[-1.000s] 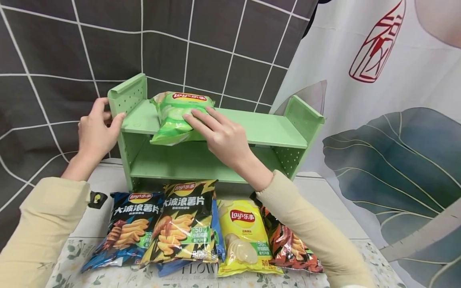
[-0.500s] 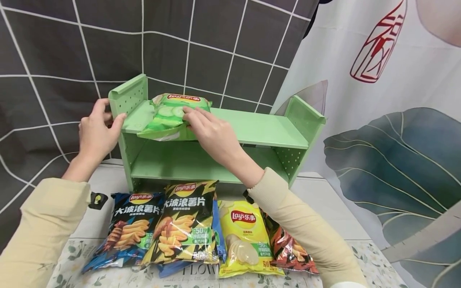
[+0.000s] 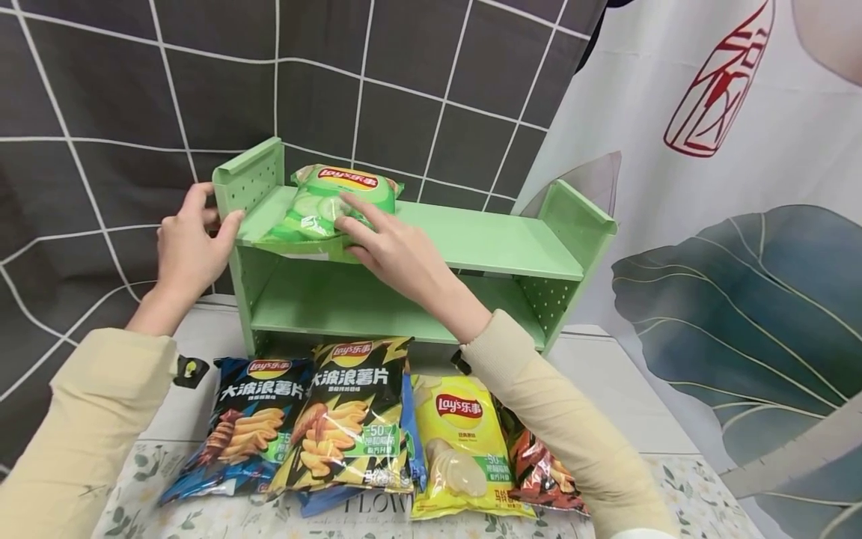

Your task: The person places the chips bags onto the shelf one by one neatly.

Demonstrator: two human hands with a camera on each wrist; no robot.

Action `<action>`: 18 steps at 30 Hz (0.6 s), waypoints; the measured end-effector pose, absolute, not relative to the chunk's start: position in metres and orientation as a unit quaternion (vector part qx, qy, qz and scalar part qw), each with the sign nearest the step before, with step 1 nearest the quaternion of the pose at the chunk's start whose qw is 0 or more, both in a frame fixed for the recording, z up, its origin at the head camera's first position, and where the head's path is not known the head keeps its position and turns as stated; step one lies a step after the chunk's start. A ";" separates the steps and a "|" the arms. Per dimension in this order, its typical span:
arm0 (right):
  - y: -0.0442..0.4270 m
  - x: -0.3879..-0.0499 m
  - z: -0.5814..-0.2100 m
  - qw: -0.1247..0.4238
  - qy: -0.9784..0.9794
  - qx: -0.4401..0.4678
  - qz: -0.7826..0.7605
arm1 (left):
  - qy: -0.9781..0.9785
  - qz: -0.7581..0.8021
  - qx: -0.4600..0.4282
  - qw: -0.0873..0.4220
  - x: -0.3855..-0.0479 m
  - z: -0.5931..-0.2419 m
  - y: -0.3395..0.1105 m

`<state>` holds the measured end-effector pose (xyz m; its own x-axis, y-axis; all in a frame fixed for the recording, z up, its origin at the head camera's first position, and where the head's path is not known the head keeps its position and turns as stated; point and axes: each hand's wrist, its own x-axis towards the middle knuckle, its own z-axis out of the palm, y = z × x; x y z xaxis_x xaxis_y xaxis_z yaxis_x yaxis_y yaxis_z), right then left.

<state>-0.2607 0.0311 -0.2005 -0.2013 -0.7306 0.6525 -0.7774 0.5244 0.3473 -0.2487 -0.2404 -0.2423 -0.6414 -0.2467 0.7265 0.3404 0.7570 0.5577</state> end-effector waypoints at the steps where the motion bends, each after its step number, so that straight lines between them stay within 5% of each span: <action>1: 0.031 -0.262 -0.200 0.397 -0.776 0.489 0.032 | -0.836 -0.348 -0.028 0.424 -0.249 -0.242 -0.240; 11: 0.030 -0.274 -0.202 0.331 -0.804 0.493 0.032 | -0.833 -0.350 -0.032 0.427 -0.249 -0.242 -0.240; 18: 0.028 -0.281 -0.205 0.348 -0.807 0.475 0.041 | -0.833 -0.349 -0.031 0.429 -0.248 -0.242 -0.240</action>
<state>-0.2806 0.0281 -0.2045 -0.3060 -0.7384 0.6010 -0.7956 0.5450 0.2646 -0.2476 -0.2400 -0.2416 -0.6298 -0.2473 0.7364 0.3510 0.7551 0.5537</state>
